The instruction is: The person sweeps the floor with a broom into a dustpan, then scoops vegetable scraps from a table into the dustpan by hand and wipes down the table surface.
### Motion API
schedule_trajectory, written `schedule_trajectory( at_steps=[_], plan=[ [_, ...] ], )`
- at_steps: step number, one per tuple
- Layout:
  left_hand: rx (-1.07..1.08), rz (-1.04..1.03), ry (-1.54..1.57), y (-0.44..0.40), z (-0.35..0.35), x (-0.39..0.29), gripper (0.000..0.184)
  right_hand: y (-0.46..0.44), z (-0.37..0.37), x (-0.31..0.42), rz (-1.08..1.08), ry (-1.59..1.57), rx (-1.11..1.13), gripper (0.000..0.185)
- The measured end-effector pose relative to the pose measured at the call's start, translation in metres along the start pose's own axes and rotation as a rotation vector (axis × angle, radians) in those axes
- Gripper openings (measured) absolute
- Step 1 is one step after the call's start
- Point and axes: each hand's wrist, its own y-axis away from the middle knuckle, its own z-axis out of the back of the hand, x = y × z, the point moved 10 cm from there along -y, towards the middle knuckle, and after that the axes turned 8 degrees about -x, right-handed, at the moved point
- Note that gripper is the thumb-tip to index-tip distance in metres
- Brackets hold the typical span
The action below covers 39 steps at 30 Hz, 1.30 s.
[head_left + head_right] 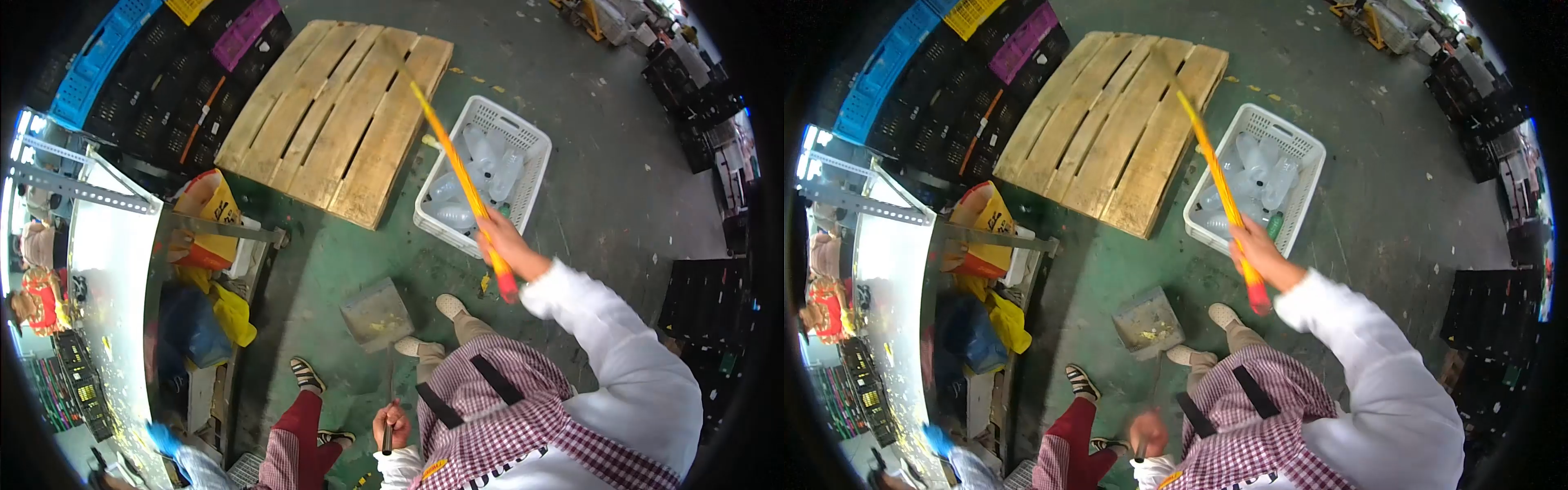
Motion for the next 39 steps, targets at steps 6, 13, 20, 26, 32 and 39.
schedule_trajectory(
  at_steps=[6, 13, 20, 26, 32, 39],
  plan=[
    [-0.099, -0.024, 0.030, 0.001, 0.014, 0.009, 0.035, -0.261, -0.024, -0.050, -0.023, -0.135, -0.132, 0.018],
    [-0.193, -0.146, 0.001, 0.006, 0.030, 0.008, 0.034, -0.148, -0.089, -0.180, -0.217, -0.415, 0.123, 0.024],
    [-0.346, -0.222, -0.149, -0.005, 0.071, -0.031, 0.021, 0.105, -0.051, -0.190, -0.755, -0.478, 0.115, 0.011],
    [-0.297, -0.064, -0.144, -0.002, 0.098, -0.047, 0.010, 0.221, 0.045, -0.172, -0.697, -0.026, 0.087, 0.035],
    [-0.276, -0.037, -0.259, 0.015, 0.121, -0.055, 0.012, 0.186, -0.033, -0.191, -0.383, -0.077, 0.087, 0.022],
    [-0.375, -0.103, -0.392, 0.047, 0.176, -0.053, 0.013, 0.019, -0.196, -0.222, -0.191, -0.001, 0.054, 0.006]
  ],
)
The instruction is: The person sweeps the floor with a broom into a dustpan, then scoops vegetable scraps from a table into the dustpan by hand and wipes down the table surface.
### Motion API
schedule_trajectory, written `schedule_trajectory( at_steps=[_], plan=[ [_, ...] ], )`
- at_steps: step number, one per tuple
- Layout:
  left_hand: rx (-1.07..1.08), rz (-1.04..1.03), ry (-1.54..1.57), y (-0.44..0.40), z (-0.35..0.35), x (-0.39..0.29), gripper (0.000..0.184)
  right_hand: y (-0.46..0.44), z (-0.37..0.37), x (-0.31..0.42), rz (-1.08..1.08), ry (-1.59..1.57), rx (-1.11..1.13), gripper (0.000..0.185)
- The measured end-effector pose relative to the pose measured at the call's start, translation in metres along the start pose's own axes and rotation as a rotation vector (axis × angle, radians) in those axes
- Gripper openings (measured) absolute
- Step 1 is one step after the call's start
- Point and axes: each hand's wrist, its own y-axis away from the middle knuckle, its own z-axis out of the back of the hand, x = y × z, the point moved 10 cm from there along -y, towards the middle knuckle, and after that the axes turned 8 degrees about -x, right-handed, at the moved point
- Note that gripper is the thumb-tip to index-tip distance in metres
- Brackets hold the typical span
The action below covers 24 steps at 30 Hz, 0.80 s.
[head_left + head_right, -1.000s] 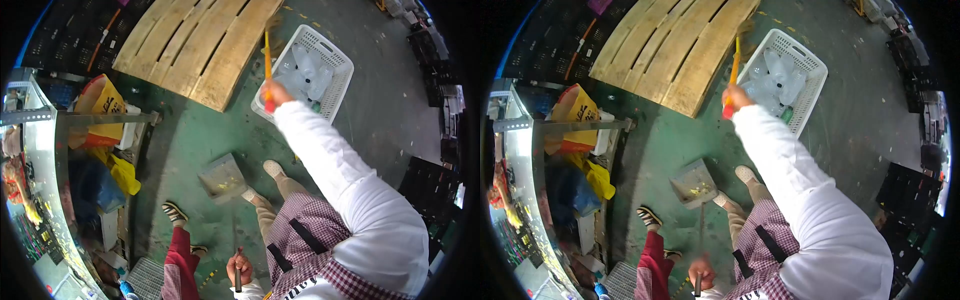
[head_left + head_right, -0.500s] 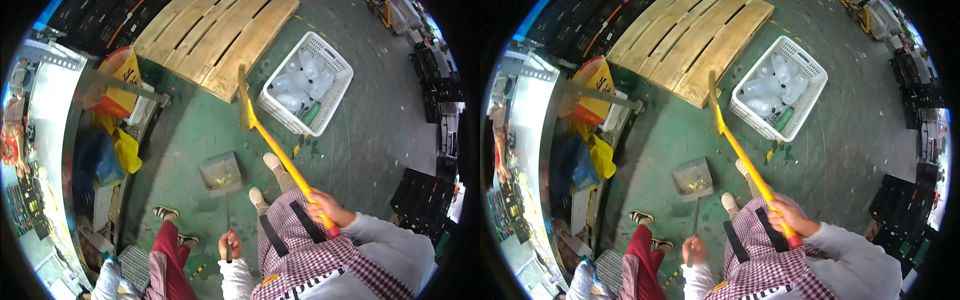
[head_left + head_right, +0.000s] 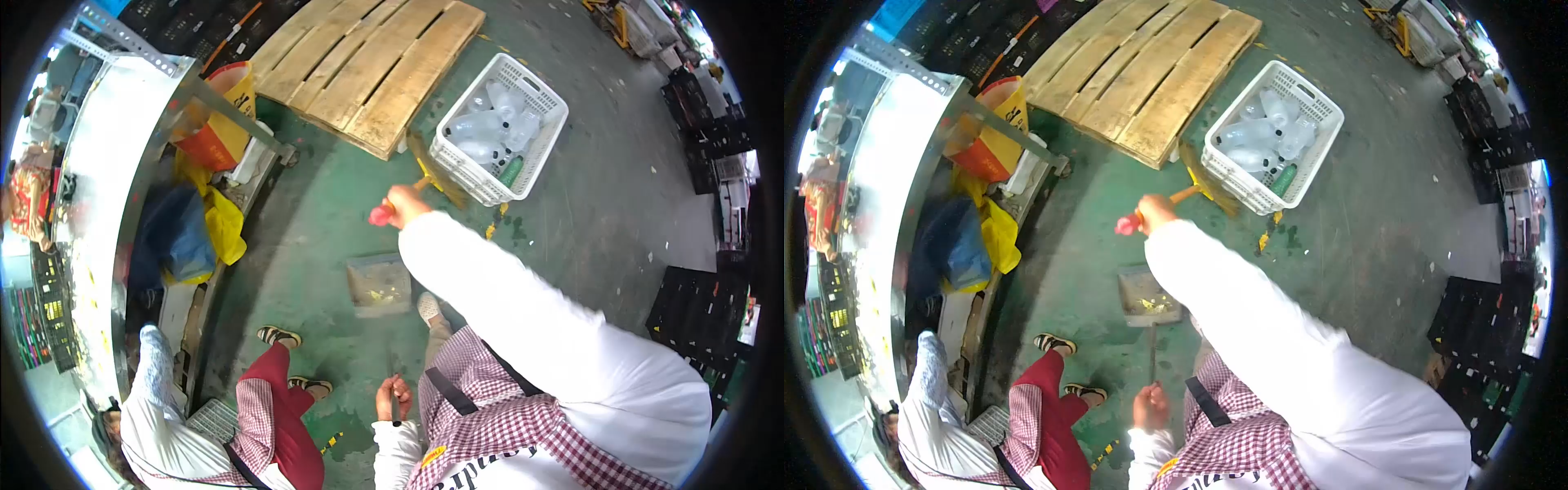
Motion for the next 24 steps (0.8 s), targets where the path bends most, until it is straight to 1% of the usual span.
schedule_trajectory(
  at_steps=[1, 2, 4, 5, 7, 8, 9, 10, 11, 13, 14, 16, 17, 18, 19, 21, 23, 24],
  plan=[
    [-0.011, -0.040, -0.004, 0.006, -0.002, 0.001, 0.012, -0.011, -0.016, 0.003, 0.137, 0.646, 0.104, 0.010],
    [0.027, -0.027, 0.021, 0.006, -0.001, 0.002, 0.012, -0.020, -0.033, 0.007, 0.293, 1.082, 0.188, 0.015],
    [0.057, -0.006, 0.071, 0.013, 0.003, 0.009, 0.012, 0.000, -0.017, -0.047, 0.668, 1.523, 0.274, 0.011],
    [0.055, -0.038, 0.067, 0.016, 0.001, 0.007, 0.012, 0.015, -0.003, -0.074, 0.875, 1.735, 0.314, 0.009],
    [0.069, -0.068, 0.071, 0.017, 0.000, 0.003, 0.013, 0.050, 0.046, -0.119, 0.691, 1.982, 0.588, 0.009],
    [0.099, -0.023, 0.011, 0.015, -0.001, 0.005, 0.016, 0.055, 0.104, -0.125, 0.284, 1.580, 0.301, 0.008],
    [0.129, 0.022, -0.052, 0.011, -0.002, 0.007, 0.019, 0.070, 0.166, -0.130, 0.066, 1.068, -0.044, 0.014],
    [0.086, 0.063, -0.006, -0.015, 0.018, 0.009, 0.024, 0.132, 0.162, -0.098, -0.097, 0.933, 0.021, 0.015],
    [0.091, 0.070, -0.001, -0.015, 0.021, 0.007, 0.024, 0.159, 0.177, -0.093, -0.142, 0.841, 0.101, 0.013],
    [0.176, 0.099, -0.009, -0.014, 0.018, 0.003, 0.024, 0.210, 0.203, -0.074, -0.098, 0.788, 0.134, 0.029],
    [0.171, 0.108, -0.009, -0.013, 0.020, 0.004, 0.024, 0.219, 0.213, -0.066, -0.107, 0.789, 0.128, 0.029],
    [0.098, 0.142, 0.042, -0.015, 0.025, 0.001, 0.020, 0.231, 0.228, -0.048, -0.050, 1.009, 0.050, 0.049],
    [0.062, 0.158, 0.067, -0.017, 0.026, 0.000, 0.018, 0.228, 0.228, -0.032, -0.035, 1.221, 0.072, 0.062],
    [0.105, 0.187, 0.072, -0.022, 0.028, 0.000, 0.016, 0.218, 0.225, -0.016, 0.039, 1.327, 0.106, 0.061],
    [0.097, 0.194, 0.065, -0.025, 0.032, -0.002, 0.016, 0.206, 0.225, -0.001, 0.113, 1.432, 0.146, 0.061],
    [0.047, 0.106, -0.026, -0.032, 0.044, -0.010, 0.013, 0.152, 0.240, 0.015, 0.413, 1.466, 0.246, 0.060],
    [0.029, 0.131, -0.066, -0.034, 0.045, -0.008, 0.012, 0.109, 0.226, 0.044, 0.421, 1.583, 0.278, 0.059],
    [0.000, 0.128, -0.066, -0.026, 0.041, -0.009, 0.012, 0.082, 0.227, 0.051, 0.489, 1.601, 0.281, 0.058]
  ],
)
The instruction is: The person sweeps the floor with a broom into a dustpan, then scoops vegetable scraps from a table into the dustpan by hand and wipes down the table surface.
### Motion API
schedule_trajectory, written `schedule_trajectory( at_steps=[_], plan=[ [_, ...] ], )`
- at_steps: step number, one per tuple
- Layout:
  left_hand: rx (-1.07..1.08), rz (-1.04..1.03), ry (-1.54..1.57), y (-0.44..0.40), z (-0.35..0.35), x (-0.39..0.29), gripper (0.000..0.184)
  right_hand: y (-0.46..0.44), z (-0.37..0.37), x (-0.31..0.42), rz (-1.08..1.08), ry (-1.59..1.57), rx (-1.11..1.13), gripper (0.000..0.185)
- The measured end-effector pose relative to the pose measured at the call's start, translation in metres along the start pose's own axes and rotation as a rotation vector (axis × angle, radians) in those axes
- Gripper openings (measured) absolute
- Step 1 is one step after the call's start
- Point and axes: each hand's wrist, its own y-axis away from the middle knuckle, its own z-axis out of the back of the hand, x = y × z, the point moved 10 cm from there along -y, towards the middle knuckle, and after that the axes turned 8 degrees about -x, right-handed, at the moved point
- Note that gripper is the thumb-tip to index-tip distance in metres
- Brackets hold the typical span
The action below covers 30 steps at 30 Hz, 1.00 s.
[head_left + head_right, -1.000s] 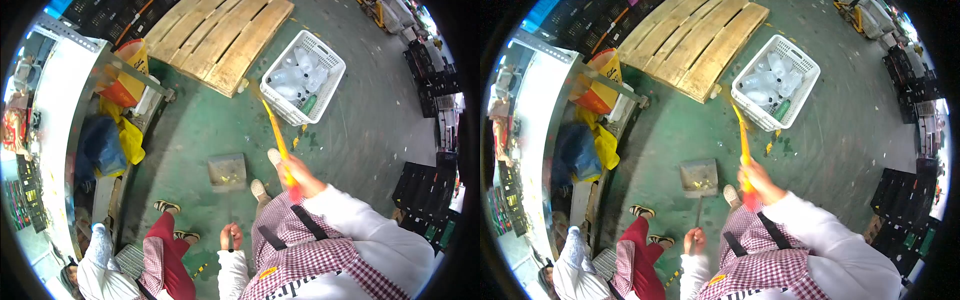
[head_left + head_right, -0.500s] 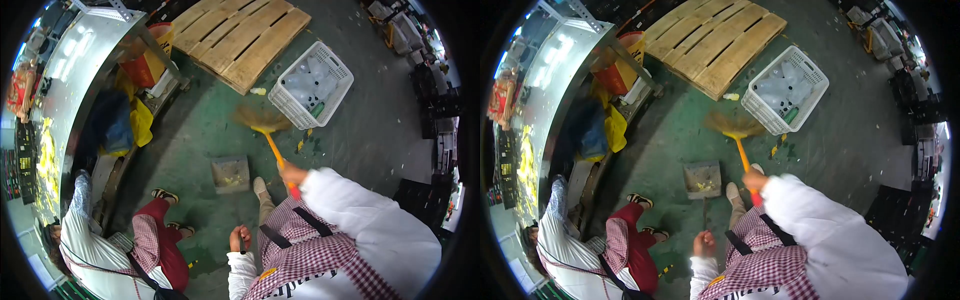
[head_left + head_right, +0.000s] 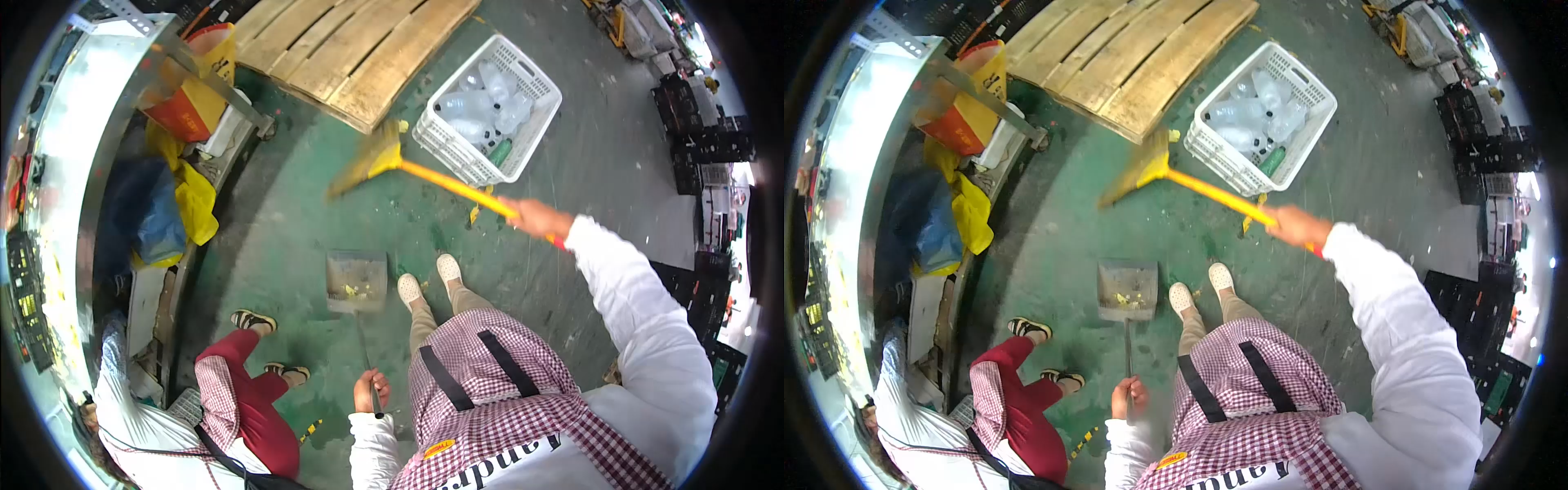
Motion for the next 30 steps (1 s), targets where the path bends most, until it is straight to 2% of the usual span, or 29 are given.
schedule_trajectory(
  at_steps=[3, 5, 6, 8, 10, 13, 15, 17, 19, 20, 23, 24, 28, 29, 30],
  plan=[
    [-0.059, 0.012, -0.027, 0.000, 0.000, -0.001, 0.011, -0.069, -0.008, -0.064, 0.134, -0.030, -0.194, 0.056],
    [-0.093, 0.026, -0.059, 0.001, -0.001, 0.001, 0.010, -0.059, 0.003, -0.055, -0.430, -0.222, 0.098, 0.055],
    [-0.103, 0.012, -0.095, 0.004, -0.005, -0.003, 0.010, -0.053, -0.008, -0.060, -0.474, -0.274, 0.113, 0.054],
    [-0.103, 0.003, -0.144, 0.002, -0.008, -0.009, 0.009, -0.033, -0.036, -0.072, -0.482, -0.349, 0.174, 0.054],
    [-0.043, 0.096, -0.078, -0.009, -0.008, -0.011, 0.008, 0.007, -0.048, -0.072, -0.478, -0.483, 0.251, 0.055],
    [-0.092, 0.086, -0.087, -0.011, -0.014, -0.021, 0.009, 0.085, -0.024, -0.038, -0.532, -0.599, 0.294, 0.058],
    [-0.077, 0.092, -0.095, -0.011, -0.020, -0.026, 0.009, 0.115, -0.011, -0.025, -0.528, -0.602, 0.248, 0.057],
    [-0.058, 0.087, -0.093, -0.009, -0.028, -0.029, 0.009, 0.115, -0.014, -0.017, -0.495, -0.623, 0.194, 0.056],
    [-0.084, 0.080, -0.113, -0.009, -0.035, -0.033, 0.010, 0.079, -0.020, -0.016, -0.391, -0.475, 0.053, 0.056],
    [-0.115, 0.065, -0.128, -0.010, -0.035, -0.035, 0.010, 0.057, -0.033, -0.018, -0.412, -0.500, 0.018, 0.055],
    [-0.117, 0.045, -0.185, -0.014, -0.035, -0.044, 0.011, 0.018, -0.128, -0.034, -0.549, -0.691, -0.003, 0.055],
    [-0.132, 0.065, -0.196, -0.014, -0.039, -0.044, 0.012, 0.022, -0.141, -0.015, -0.534, -0.645, 0.001, 0.055],
    [-0.105, 0.118, -0.211, -0.025, -0.041, -0.046, 0.015, 0.113, -0.196, 0.047, -0.505, -0.710, 0.132, 0.052],
    [-0.076, 0.158, -0.194, -0.027, -0.043, -0.044, 0.017, 0.139, -0.203, 0.051, -0.460, -0.732, 0.225, 0.050],
    [-0.104, 0.147, -0.200, -0.027, -0.042, -0.043, 0.017, 0.167, -0.195, 0.061, -0.526, -0.912, 0.358, 0.049]
  ],
)
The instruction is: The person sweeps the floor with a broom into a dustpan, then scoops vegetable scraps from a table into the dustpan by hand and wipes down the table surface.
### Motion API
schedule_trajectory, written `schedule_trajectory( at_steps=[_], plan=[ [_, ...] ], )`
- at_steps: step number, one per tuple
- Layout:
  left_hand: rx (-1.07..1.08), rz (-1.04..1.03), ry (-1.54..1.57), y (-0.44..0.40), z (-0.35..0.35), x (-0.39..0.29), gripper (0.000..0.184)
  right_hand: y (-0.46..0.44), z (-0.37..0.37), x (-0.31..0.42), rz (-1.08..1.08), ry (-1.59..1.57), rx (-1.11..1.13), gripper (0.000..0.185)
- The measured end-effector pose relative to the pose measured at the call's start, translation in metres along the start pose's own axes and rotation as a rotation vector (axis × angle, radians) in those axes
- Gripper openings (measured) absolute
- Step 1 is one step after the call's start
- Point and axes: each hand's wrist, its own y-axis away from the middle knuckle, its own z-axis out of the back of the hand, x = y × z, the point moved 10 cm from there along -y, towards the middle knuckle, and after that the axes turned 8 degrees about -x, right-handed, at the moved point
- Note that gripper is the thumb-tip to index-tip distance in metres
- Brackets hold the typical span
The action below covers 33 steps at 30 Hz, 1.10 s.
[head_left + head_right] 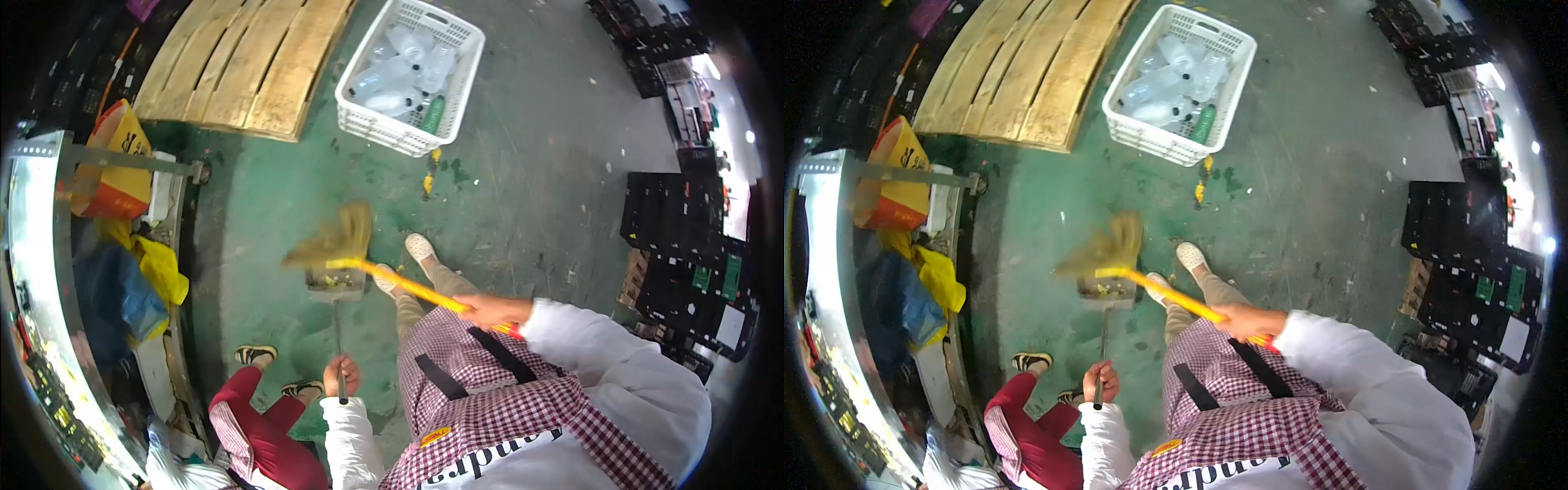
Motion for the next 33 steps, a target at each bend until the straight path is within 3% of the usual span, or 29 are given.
schedule_trajectory(
  at_steps=[1, 3, 6, 8, 9, 11, 13, 17, 19, 21, 24, 26, 29, 33],
  plan=[
    [-0.031, -0.014, -0.003, 0.002, 0.001, -0.001, 0.018, 0.039, -0.008, 0.005, -0.092, -0.162, 0.141, 0.048],
    [-0.015, -0.027, -0.024, 0.002, 0.001, -0.001, 0.018, 0.095, -0.009, 0.003, -0.144, -0.125, 0.162, 0.046],
    [0.062, 0.004, -0.014, -0.001, 0.003, 0.001, 0.018, 0.135, 0.002, 0.006, -0.058, -0.088, 0.031, 0.054],
    [0.147, 0.021, -0.029, -0.003, 0.004, 0.003, 0.018, 0.148, 0.009, -0.011, -0.125, -0.209, -0.046, 0.055],
    [0.145, 0.015, -0.021, -0.005, 0.008, 0.003, 0.018, 0.153, 0.017, -0.024, -0.191, -0.326, -0.121, 0.057],
    [0.156, -0.003, 0.037, -0.005, 0.017, 0.001, 0.018, 0.150, 0.033, -0.037, -0.198, -0.255, -0.166, 0.058],
    [0.133, -0.112, -0.012, 0.005, 0.022, -0.002, 0.016, 0.141, 0.063, -0.041, -0.202, -0.458, -0.340, 0.060],
    [0.046, -0.070, -0.021, 0.016, 0.040, 0.016, 0.014, 0.096, 0.092, -0.020, -0.227, -0.427, -0.361, 0.059],
    [-0.013, -0.079, -0.060, 0.017, 0.052, 0.022, 0.014, 0.051, 0.084, -0.030, -0.178, -0.367, -0.369, 0.059],
    [-0.018, -0.058, -0.033, 0.006, 0.061, 0.025, 0.014, 0.002, 0.062, -0.050, 0.024, 0.246, -0.631, 0.052],
    [0.058, -0.101, -0.021, -0.012, 0.067, 0.015, 0.013, 0.035, 0.022, 0.003, 0.238, 0.429, -0.659, 0.051],
    [0.062, -0.068, 0.022, 0.000, 0.057, 0.020, 0.016, 0.053, -0.007, -0.012, 0.009, 0.308, -0.226, 0.053],
    [0.061, -0.054, 0.053, 0.006, 0.059, 0.027, 0.016, 0.100, -0.014, -0.043, -0.055, 0.253, -0.069, 0.057],
    [0.235, -0.146, 0.084, 0.014, 0.055, 0.044, 0.014, 0.161, 0.025, -0.068, -0.127, 0.069, -0.175, 0.055]
  ],
)
